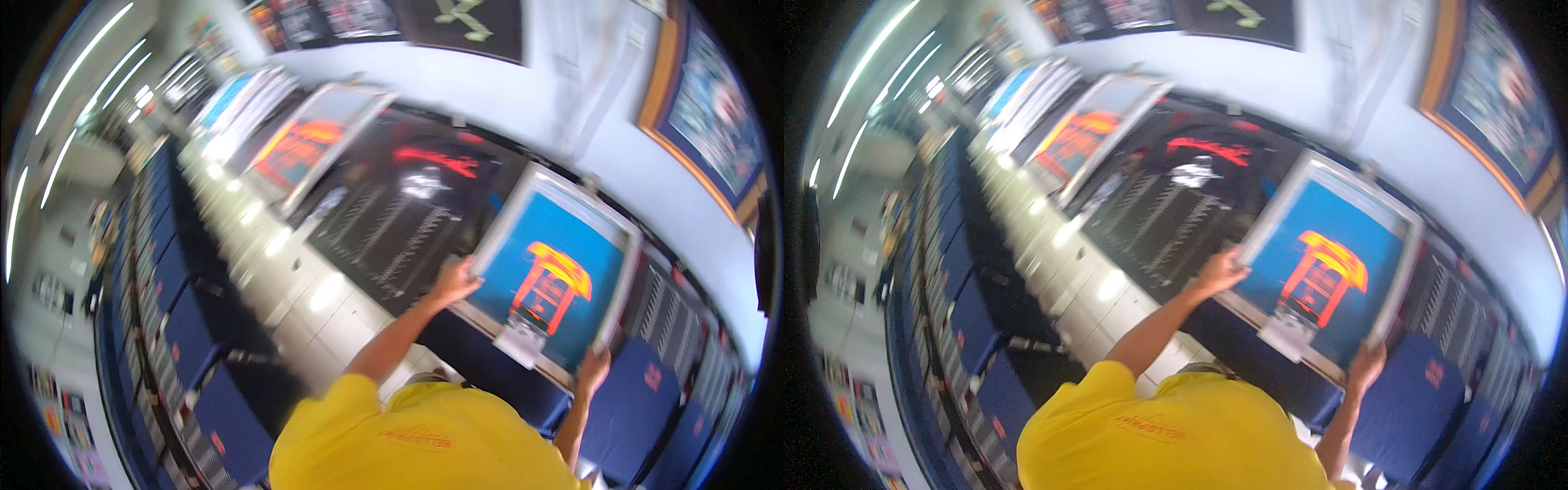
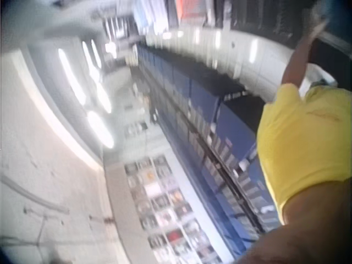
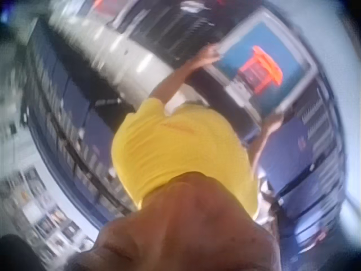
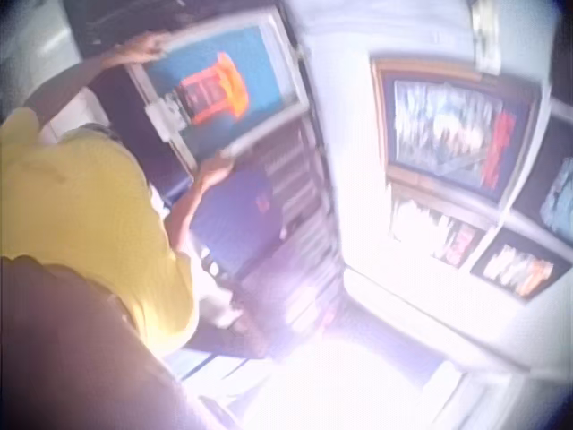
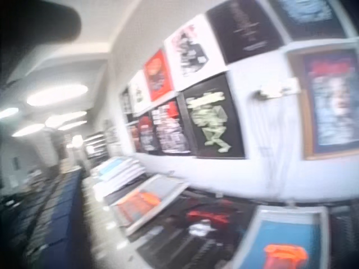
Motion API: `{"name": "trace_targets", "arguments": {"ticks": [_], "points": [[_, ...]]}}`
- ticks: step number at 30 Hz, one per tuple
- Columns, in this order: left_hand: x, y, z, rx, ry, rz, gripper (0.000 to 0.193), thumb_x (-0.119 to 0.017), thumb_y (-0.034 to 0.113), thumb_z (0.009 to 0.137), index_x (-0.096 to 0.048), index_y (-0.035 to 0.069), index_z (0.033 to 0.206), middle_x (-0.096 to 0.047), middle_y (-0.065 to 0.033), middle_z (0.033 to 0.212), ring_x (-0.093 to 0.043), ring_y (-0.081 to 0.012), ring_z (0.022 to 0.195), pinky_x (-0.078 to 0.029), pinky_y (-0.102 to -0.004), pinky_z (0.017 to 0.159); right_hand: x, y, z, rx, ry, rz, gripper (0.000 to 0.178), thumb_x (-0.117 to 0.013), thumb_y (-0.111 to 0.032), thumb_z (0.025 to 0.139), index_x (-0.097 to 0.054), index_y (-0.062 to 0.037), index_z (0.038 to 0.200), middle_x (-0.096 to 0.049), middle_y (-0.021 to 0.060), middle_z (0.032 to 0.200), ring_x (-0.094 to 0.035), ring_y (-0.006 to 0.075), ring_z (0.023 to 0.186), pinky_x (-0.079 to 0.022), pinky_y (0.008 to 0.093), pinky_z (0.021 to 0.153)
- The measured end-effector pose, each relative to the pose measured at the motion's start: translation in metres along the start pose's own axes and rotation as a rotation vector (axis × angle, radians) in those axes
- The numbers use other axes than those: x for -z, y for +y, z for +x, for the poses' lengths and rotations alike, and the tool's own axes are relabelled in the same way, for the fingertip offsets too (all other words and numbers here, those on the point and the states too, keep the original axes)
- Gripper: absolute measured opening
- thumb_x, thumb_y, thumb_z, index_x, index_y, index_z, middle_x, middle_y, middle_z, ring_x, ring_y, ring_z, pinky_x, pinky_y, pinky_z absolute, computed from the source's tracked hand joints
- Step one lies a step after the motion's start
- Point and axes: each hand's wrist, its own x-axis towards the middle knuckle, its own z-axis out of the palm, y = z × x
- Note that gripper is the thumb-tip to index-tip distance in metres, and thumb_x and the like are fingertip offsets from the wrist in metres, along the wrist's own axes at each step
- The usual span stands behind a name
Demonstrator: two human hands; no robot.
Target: The person applies ink to a garment through a screen using a squeegee, then lifts and moves the screen to subsequent printing stations.
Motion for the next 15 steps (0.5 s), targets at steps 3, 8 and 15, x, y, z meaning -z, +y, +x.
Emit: {"name": "trace_targets", "arguments": {"ticks": [3,8,15], "points": [[0.017,-0.011,0.003,-0.03,0.027,0.11,0.064,-0.078,0.027,0.081,-0.054,-0.005,0.132,-0.073,-0.0215,0.093,-0.073,-0.0269,0.081,-0.055,-0.0381,0.07,-0.006,-0.031,0.009,-0.112,-0.1,0.108,0.051,-0.073,-0.018,0.084,-0.058,0.01,0.123,-0.062,0.026,0.122,-0.058,0.0376,0.116,-0.043,0.0416,0.103],[0.034,-0.012,0.015,-0.081,-0.031,0.044,0.06,-0.076,0.019,0.083,-0.054,-0.009,0.13,-0.071,-0.0252,0.104,-0.072,-0.0291,0.094,-0.055,-0.0361,0.081,-0.022,-0.041,0.006,-0.017,0.117,0.041,0.052,-0.077,-0.018,0.078,-0.061,0.0083,0.121,-0.066,0.0252,0.116,-0.064,0.0375,0.108,-0.048,0.0405,0.096],[0.034,-0.018,0.028,-0.003,-0.079,0.009,0.065,-0.074,0.022,0.085,-0.05,-0.013,0.133,-0.067,-0.0294,0.116,-0.069,-0.0331,0.106,-0.052,-0.0382,0.091,-0.021,-0.06,0.007,-0.072,0.072,-0.052,0.055,-0.074,-0.021,0.08,-0.058,0.0102,0.123,-0.062,0.0292,0.119,-0.058,0.0434,0.114,-0.046,0.0455,0.099]]}}
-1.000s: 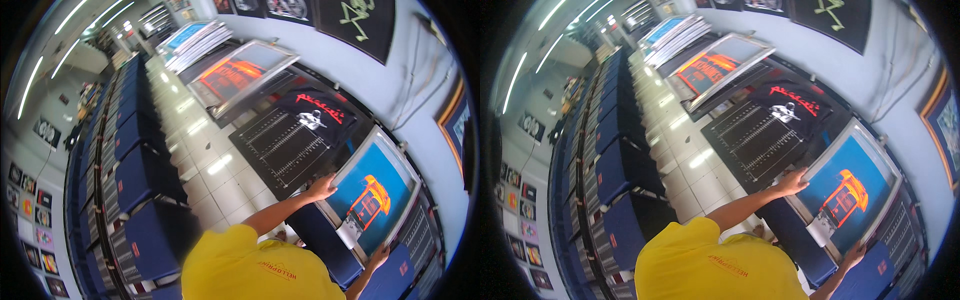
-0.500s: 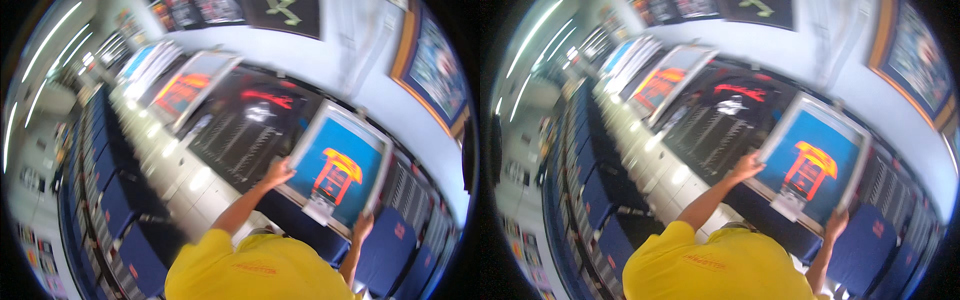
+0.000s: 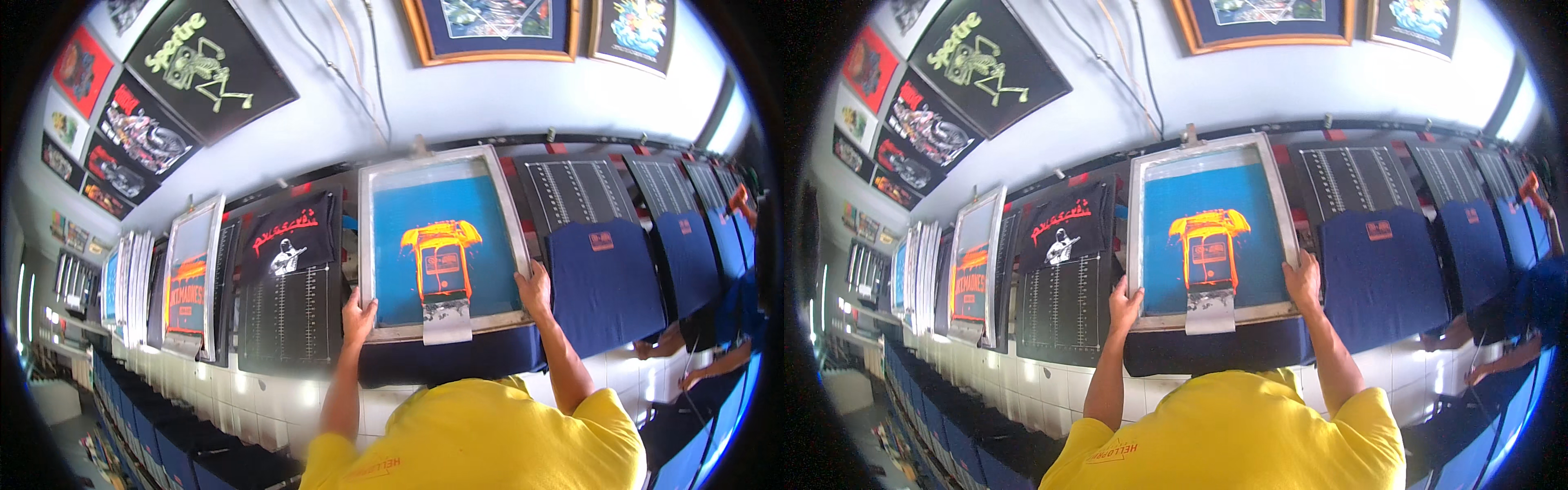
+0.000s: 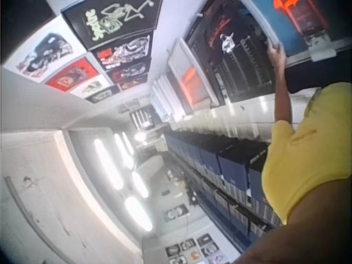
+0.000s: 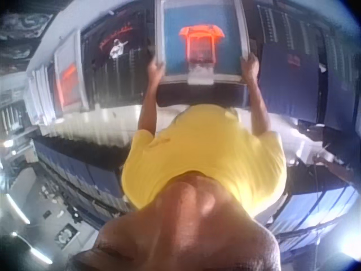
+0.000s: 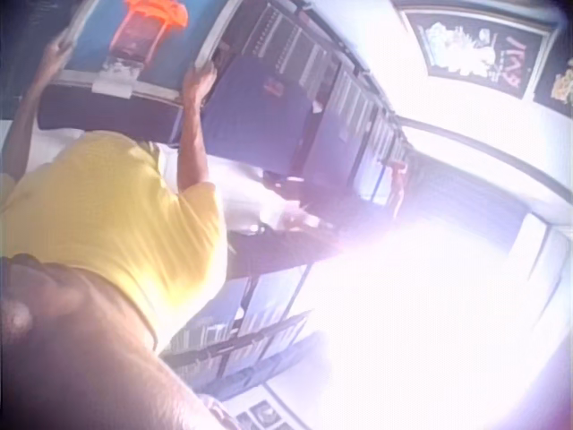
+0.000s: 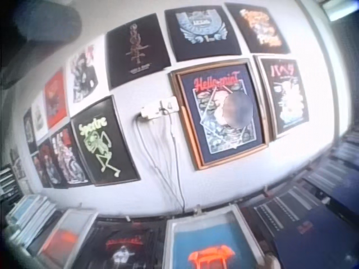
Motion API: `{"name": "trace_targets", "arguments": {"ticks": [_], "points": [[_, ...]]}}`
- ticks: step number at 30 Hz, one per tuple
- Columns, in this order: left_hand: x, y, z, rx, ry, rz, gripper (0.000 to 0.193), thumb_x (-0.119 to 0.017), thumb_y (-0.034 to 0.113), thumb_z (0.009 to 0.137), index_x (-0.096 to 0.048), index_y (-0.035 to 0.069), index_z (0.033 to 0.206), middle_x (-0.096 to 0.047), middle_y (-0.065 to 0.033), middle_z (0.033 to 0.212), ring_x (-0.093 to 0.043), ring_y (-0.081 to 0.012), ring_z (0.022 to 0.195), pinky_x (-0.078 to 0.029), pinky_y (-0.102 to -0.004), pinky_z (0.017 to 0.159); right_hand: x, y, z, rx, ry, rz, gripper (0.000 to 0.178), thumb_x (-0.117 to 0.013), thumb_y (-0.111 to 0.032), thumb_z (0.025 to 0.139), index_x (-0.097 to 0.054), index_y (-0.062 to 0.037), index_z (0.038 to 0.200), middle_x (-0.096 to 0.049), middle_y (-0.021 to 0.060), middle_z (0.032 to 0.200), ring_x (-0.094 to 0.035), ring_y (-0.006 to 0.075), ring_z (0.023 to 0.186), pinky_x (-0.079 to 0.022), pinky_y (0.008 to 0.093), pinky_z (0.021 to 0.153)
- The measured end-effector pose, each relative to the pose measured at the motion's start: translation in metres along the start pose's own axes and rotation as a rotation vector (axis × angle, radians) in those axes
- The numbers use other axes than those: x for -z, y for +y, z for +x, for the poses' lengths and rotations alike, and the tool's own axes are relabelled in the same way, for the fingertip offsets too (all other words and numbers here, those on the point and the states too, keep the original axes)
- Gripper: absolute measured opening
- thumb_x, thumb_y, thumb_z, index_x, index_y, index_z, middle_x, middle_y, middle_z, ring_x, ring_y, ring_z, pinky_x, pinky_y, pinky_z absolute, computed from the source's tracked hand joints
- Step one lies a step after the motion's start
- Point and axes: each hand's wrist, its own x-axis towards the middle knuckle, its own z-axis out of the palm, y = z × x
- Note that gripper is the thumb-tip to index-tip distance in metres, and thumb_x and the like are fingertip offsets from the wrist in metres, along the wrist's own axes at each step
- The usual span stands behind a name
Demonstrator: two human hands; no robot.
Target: The person applies ink to a garment through a screen using a squeegee, then lifts and moves the screen to subsequent printing stations.
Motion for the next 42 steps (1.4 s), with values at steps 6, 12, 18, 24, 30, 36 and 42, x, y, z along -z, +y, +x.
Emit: {"name": "trace_targets", "arguments": {"ticks": [6,12,18,24,30,36,42], "points": [[0.001,0.009,0.003,-0.044,0.061,0.11,0.066,-0.074,0.027,0.087,-0.049,-0.011,0.135,-0.061,-0.0317,0.126,-0.062,-0.0386,0.117,-0.049,-0.0407,0.098,0.001,-0.009,0.005,0.043,0.041,-0.098,0.058,-0.072,-0.024,0.083,-0.054,0.0041,0.13,-0.058,0.0226,0.126,-0.054,0.0394,0.12,-0.043,0.0472,0.101],[0.008,0.055,-0.068,-0.134,0.192,-0.204,0.037,-0.062,0.015,0.098,-0.057,-0.004,0.129,-0.065,-0.0206,0.122,-0.066,-0.0262,0.11,-0.051,-0.0345,0.095,0.026,-0.056,-0.043,0.628,-0.22,-0.203,0.065,-0.075,-0.026,0.082,-0.05,-0.003,0.138,-0.051,0.0145,0.141,-0.049,0.0357,0.126,-0.043,0.0493,0.103],[-0.014,0.075,-0.132,0.437,-0.474,-0.723,0.03,-0.051,0.025,0.105,-0.06,0.0,0.12,-0.07,-0.0125,0.102,-0.068,-0.013,0.068,-0.045,-0.0203,0.048,0.019,-0.096,-0.087,1.017,-0.467,-0.473,0.067,-0.08,-0.026,0.072,-0.055,-0.0121,0.133,-0.052,0.0035,0.141,-0.048,0.0282,0.128,-0.044,0.0471,0.103],[-0.052,0.079,-0.11,0.713,-0.789,-1.157,0.042,-0.045,0.036,0.107,-0.06,0.002,0.126,-0.069,-0.0141,0.11,-0.064,-0.0134,0.074,-0.04,-0.0197,0.053,0.017,-0.128,-0.06,0.903,-0.414,-0.419,0.045,-0.075,-0.014,0.068,-0.061,-0.0098,0.111,-0.063,0.0069,0.111,-0.061,0.0285,0.104,-0.049,0.0438,0.09],[-0.072,0.061,-0.107,0.552,-0.773,-1.02,0.044,-0.039,0.038,0.108,-0.061,0.0,0.112,-0.069,-0.0123,0.091,-0.059,-0.0111,0.062,-0.037,-0.0208,0.048,0.008,-0.135,-0.024,0.853,-0.311,-0.244,0.037,-0.076,-0.012,0.067,-0.066,-0.0094,0.102,-0.068,0.0084,0.094,-0.066,0.0282,0.091,-0.053,0.0425,0.079],[-0.076,0.082,-0.12,0.525,-0.619,-0.981,0.043,-0.038,0.038,0.109,-0.056,0.001,0.097,-0.06,-0.0062,0.068,-0.052,-0.01,0.045,-0.032,-0.0214,0.038,-0.007,-0.155,0.047,0.72,-0.287,-0.248,0.035,-0.074,-0.013,0.072,-0.069,-0.0075,0.106,-0.07,0.0133,0.095,-0.067,0.0339,0.091,-0.054,0.0457,0.083],[-0.077,0.088,-0.128,0.504,-0.589,-0.983,0.043,-0.038,0.038,0.109,-0.055,0.001,0.095,-0.058,-0.0056,0.065,-0.052,-0.0103,0.044,-0.032,-0.0221,0.037,-0.029,-0.162,0.087,0.677,-0.333,-0.35,0.034,-0.072,-0.016,0.076,-0.07,-0.0103,0.109,-0.072,0.0137,0.097,-0.068,0.0327,0.094,-0.051,0.045,0.088]]}}
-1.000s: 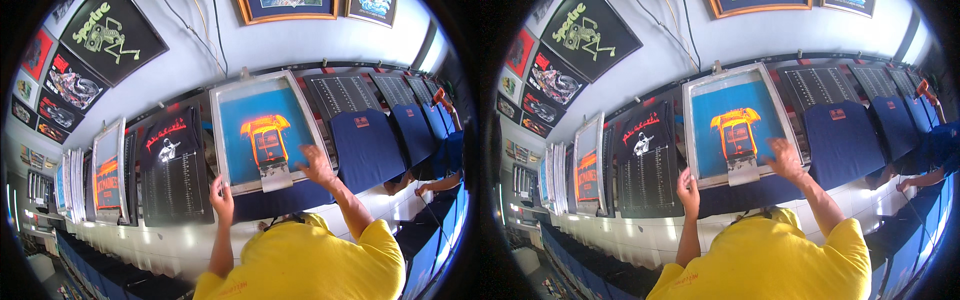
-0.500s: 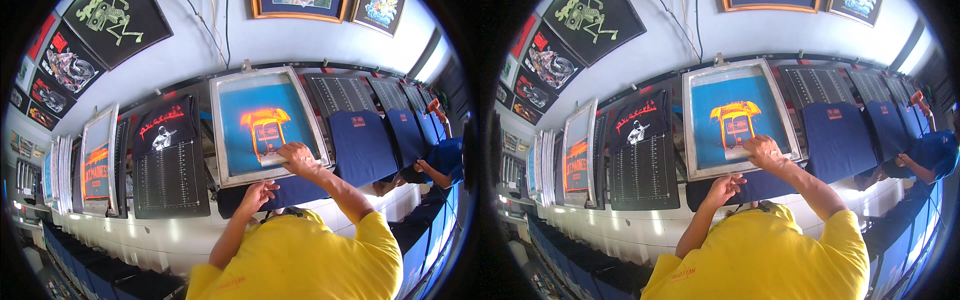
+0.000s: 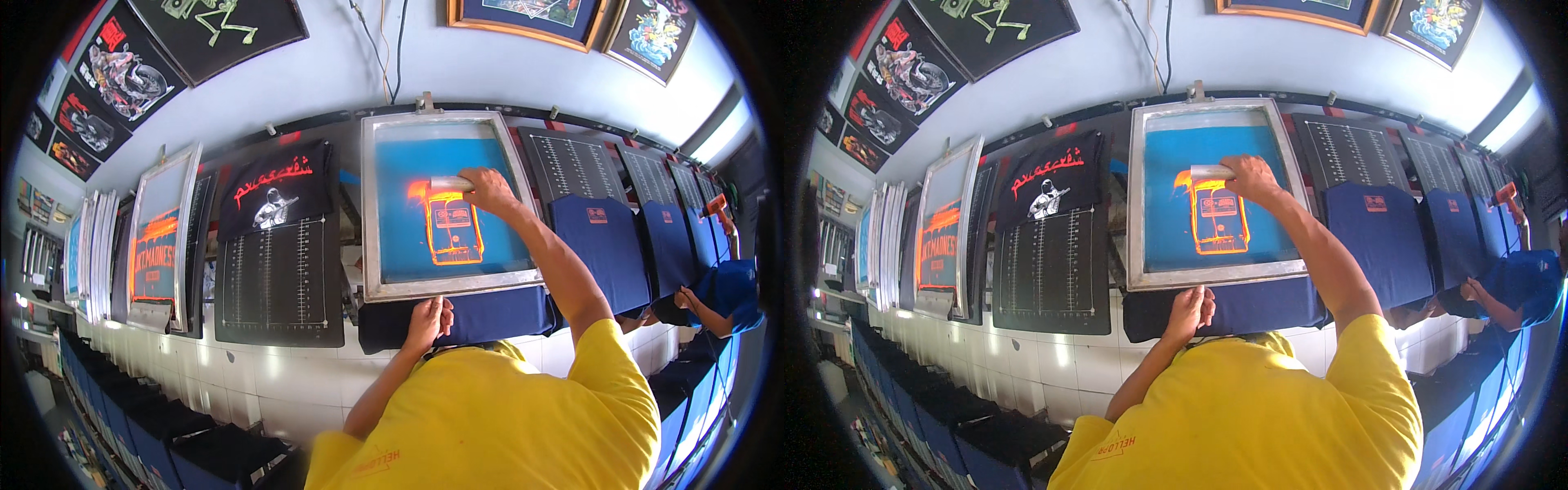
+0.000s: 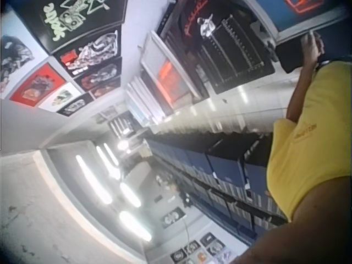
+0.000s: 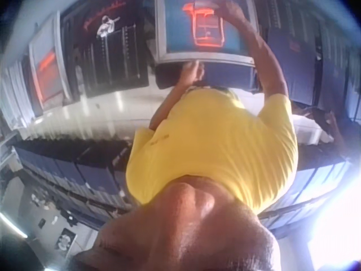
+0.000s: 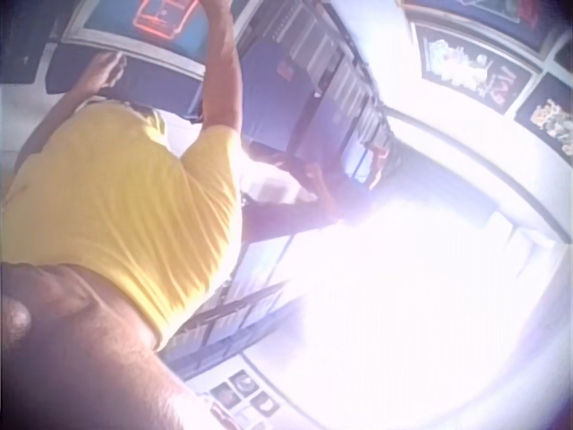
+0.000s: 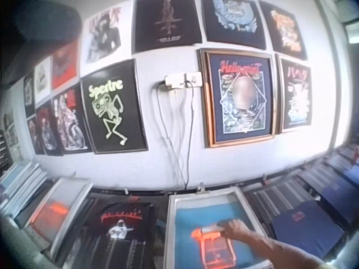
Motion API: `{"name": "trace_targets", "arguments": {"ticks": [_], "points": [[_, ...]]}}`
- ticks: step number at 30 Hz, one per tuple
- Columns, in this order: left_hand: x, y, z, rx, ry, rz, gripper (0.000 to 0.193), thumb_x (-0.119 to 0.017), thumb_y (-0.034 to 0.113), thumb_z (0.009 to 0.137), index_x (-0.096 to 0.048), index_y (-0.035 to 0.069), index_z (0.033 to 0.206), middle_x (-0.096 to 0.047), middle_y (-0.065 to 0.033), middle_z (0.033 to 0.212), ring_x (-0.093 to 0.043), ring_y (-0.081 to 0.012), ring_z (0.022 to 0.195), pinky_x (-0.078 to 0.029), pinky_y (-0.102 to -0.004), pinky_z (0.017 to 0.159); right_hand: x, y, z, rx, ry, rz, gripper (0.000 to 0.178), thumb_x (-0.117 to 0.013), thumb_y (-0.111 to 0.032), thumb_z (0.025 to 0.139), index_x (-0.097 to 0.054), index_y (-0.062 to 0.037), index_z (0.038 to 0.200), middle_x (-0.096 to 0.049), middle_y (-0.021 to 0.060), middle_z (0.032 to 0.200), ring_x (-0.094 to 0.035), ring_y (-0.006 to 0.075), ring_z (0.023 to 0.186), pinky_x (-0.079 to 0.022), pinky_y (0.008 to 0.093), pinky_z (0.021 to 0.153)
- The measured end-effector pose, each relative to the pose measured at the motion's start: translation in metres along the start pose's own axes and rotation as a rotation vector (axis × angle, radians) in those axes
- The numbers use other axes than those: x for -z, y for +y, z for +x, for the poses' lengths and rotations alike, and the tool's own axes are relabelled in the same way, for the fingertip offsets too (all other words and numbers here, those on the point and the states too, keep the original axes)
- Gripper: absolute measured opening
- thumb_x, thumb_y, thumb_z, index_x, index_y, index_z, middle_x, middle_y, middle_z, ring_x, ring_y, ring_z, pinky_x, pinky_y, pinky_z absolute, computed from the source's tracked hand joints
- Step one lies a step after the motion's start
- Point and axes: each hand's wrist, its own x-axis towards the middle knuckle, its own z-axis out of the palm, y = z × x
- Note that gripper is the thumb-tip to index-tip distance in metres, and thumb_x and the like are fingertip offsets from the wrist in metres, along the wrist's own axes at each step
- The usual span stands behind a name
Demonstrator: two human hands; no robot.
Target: The person applies ink to a garment through a screen using a squeegee, then lifts and moves the screen to subsequent printing stations.
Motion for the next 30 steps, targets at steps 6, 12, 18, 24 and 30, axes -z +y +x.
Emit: {"name": "trace_targets", "arguments": {"ticks": [6,12,18,24,30], "points": [[0.0,-0.005,-0.003,0.003,0.014,0.007,0.042,-0.038,0.037,0.109,-0.055,0.001,0.095,-0.058,-0.0055,0.064,-0.052,-0.0104,0.043,-0.033,-0.0223,0.037,-0.004,-0.002,0.003,0.048,-0.024,-0.065,0.03,-0.07,-0.016,0.076,-0.071,-0.0132,0.106,-0.073,0.0112,0.095,-0.069,0.0314,0.091,-0.047,0.0451,0.088],[-0.002,0.0,-0.002,0.025,0.049,0.026,0.043,-0.038,0.038,0.109,-0.055,0.002,0.094,-0.06,-0.0061,0.063,-0.052,-0.0107,0.043,-0.033,-0.0222,0.037,-0.001,-0.022,-0.057,0.193,-0.034,-0.099,0.033,-0.074,-0.016,0.072,-0.069,-0.0133,0.104,-0.07,0.0066,0.09,-0.067,0.0273,0.088,-0.044,0.045,0.08],[0.003,0.008,-0.005,0.046,0.028,0.038,0.042,-0.038,0.036,0.109,-0.057,0.0,0.097,-0.061,-0.0063,0.067,-0.053,-0.0102,0.046,-0.033,-0.0225,0.038,-0.006,-0.062,-0.154,0.228,0.048,-0.075,0.056,-0.079,-0.015,0.06,-0.063,-0.0111,0.113,-0.064,0.0016,0.11,-0.06,0.0211,0.099,-0.042,0.0408,0.082],[0.016,0.01,0.003,0.095,-0.04,0.078,0.038,-0.038,0.032,0.109,-0.059,0.001,0.103,-0.062,-0.0047,0.075,-0.052,-0.0081,0.052,-0.037,-0.0211,0.044,-0.021,-0.066,-0.185,0.217,0.012,-0.084,0.061,-0.082,-0.034,0.067,-0.062,-0.0111,0.121,-0.061,0.0016,0.127,-0.058,0.0217,0.114,-0.041,0.0415,0.093],[0.021,0.022,-0.005,0.102,-0.092,0.185,0.035,-0.042,0.028,0.108,-0.061,-0.002,0.113,-0.065,-0.0073,0.08,-0.059,-0.0096,0.056,-0.04,-0.0206,0.045,-0.013,-0.066,-0.186,0.202,0.082,0.082,0.063,-0.079,-0.042,0.077,-0.059,-0.0072,0.126,-0.06,0.0071,0.129,-0.056,0.0268,0.119,-0.042,0.0443,0.098]]}}
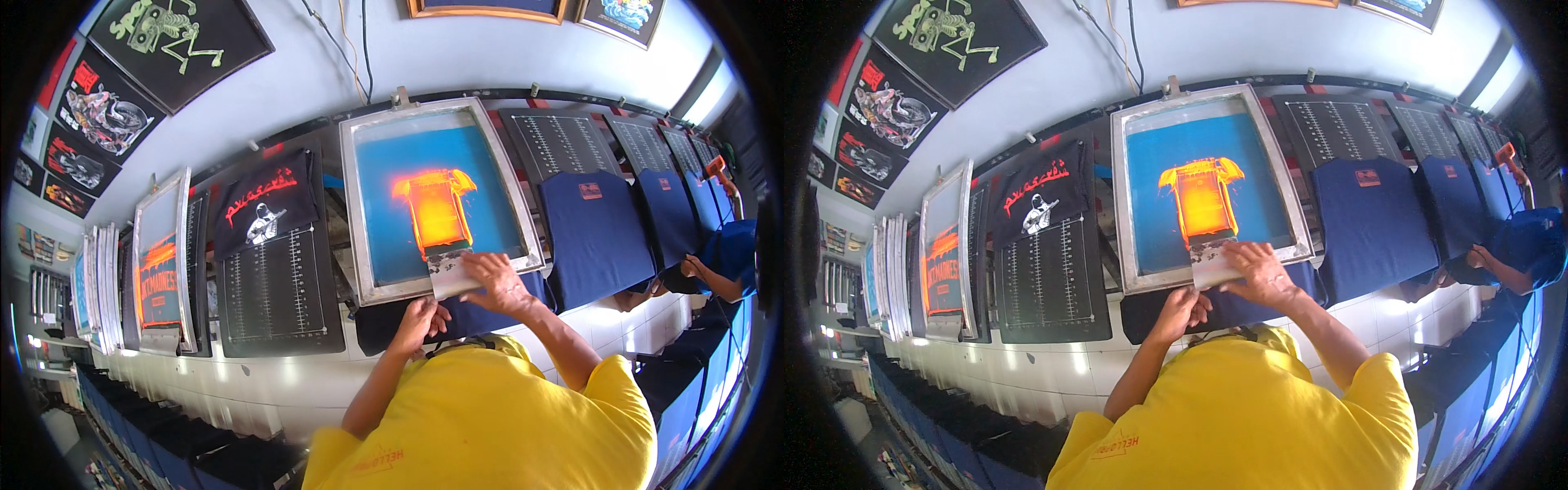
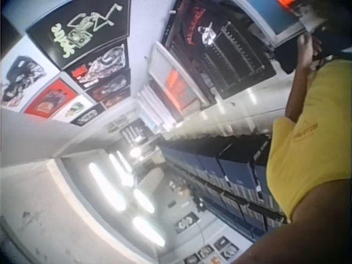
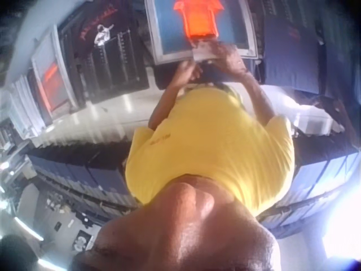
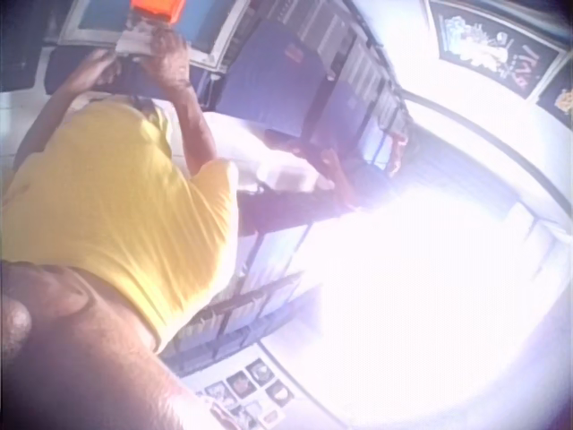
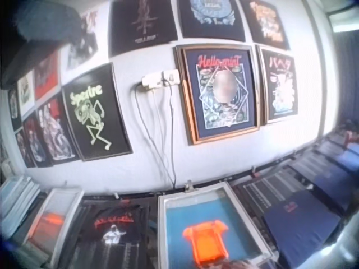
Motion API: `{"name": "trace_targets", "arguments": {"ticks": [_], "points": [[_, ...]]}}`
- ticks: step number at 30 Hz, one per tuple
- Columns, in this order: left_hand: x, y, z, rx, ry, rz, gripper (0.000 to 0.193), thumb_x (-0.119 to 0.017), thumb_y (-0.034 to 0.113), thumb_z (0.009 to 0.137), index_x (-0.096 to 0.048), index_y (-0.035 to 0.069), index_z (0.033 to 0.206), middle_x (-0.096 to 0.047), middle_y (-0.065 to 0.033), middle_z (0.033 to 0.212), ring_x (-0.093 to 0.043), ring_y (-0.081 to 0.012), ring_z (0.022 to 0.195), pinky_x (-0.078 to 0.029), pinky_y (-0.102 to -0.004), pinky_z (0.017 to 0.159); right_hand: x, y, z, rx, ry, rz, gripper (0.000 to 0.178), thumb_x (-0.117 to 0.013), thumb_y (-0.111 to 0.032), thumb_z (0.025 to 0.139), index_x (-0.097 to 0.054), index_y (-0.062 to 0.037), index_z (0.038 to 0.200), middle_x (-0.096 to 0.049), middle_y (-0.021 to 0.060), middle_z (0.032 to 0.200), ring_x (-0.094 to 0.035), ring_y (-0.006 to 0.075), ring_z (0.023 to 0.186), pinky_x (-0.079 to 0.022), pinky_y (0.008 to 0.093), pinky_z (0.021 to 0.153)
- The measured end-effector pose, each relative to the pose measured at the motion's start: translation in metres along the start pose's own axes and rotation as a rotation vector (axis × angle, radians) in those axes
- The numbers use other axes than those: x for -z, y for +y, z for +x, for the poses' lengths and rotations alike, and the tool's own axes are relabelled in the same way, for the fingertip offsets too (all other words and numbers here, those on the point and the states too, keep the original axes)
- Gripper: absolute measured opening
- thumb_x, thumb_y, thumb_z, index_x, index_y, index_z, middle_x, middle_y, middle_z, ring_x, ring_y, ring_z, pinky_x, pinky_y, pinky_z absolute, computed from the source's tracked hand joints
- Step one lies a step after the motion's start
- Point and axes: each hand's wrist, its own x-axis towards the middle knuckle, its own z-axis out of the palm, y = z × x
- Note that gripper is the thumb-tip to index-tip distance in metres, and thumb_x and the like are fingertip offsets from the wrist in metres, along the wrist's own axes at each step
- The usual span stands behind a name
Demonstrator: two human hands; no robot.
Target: The person applies ink to a garment through a screen using a squeegee, then lifts and moves the screen to subsequent printing stations.
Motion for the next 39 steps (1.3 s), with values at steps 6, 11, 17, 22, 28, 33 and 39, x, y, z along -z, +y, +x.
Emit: {"name": "trace_targets", "arguments": {"ticks": [6,11,17,22,28,33,39], "points": [[0.026,0.071,-0.043,-0.157,0.2,0.228,0.03,-0.048,0.027,0.106,-0.063,0.002,0.113,-0.068,-0.0087,0.08,-0.065,-0.0118,0.061,-0.043,-0.0207,0.046,0.011,0.076,-0.01,-0.489,0.385,-0.235,0.046,-0.071,-0.027,0.086,-0.058,-0.001,0.122,-0.062,0.0186,0.116,-0.06,0.0373,0.103,-0.048,0.0478,0.087],[0.096,0.064,0.008,-0.822,0.885,0.986,0.041,-0.068,0.017,0.092,-0.057,-0.001,0.126,-0.066,-0.0191,0.105,-0.067,-0.0302,0.094,-0.054,-0.0368,0.083,-0.007,0.122,-0.019,-0.851,0.191,-0.033,0.049,-0.069,-0.033,0.087,-0.059,0.0024,0.119,-0.061,0.022,0.116,-0.059,0.0404,0.109,-0.047,0.0475,0.093],[0.121,0.051,0.029,-0.47,0.772,0.894,0.062,-0.076,0.02,0.081,-0.053,-0.006,0.134,-0.068,-0.0259,0.116,-0.068,-0.0354,0.106,-0.053,-0.0392,0.09,-0.025,0.138,-0.023,-0.806,0.33,0.063,0.047,-0.072,-0.029,0.084,-0.062,0.0056,0.115,-0.062,0.025,0.11,-0.061,0.0414,0.105,-0.048,0.0448,0.091],[0.12,0.054,0.027,-0.474,0.817,0.833,0.06,-0.076,0.016,0.078,-0.057,-0.007,0.13,-0.071,-0.0248,0.105,-0.073,-0.0321,0.095,-0.055,-0.0368,0.085,-0.009,0.126,-0.013,-0.842,0.298,0.142,0.04,-0.071,-0.028,0.082,-0.064,0.0034,0.106,-0.062,0.0235,0.108,-0.059,0.0407,0.107,-0.047,0.0449,0.093],[0.111,0.056,0.026,-0.475,0.821,0.853,0.059,-0.075,0.016,0.08,-0.056,-0.008,0.13,-0.071,-0.0257,0.104,-0.072,-0.0333,0.094,-0.055,-0.0368,0.084,-0.027,0.134,-0.021,-0.784,0.37,0.07,0.042,-0.072,-0.028,0.082,-0.064,0.0049,0.108,-0.062,0.0244,0.107,-0.059,0.0415,0.106,-0.048,0.046,0.092],[0.121,0.052,0.033,-0.462,0.777,0.927,0.063,-0.076,0.02,0.08,-0.054,-0.009,0.131,-0.069,-0.0289,0.106,-0.07,-0.04,0.097,-0.055,-0.0411,0.085,-0.014,0.132,-0.02,-0.851,0.255,0.091,0.048,-0.071,-0.028,0.084,-0.062,0.0064,0.116,-0.061,0.0242,0.113,-0.059,0.0407,0.107,-0.047,0.0457,0.093],[0.093,0.057,0.014,-0.646,0.963,1.225,0.054,-0.07,0.019,0.085,-0.056,-0.004,0.131,-0.061,-0.028,0.127,-0.06,-0.0416,0.117,-0.047,-0.0458,0.1,0.023,0.074,-0.001,-0.584,0.163,-0.165,0.06,-0.072,-0.028,0.086,-0.052,0.0031,0.133,-0.054,0.02,0.135,-0.052,0.038,0.122,-0.044,0.0477,0.098]]}}
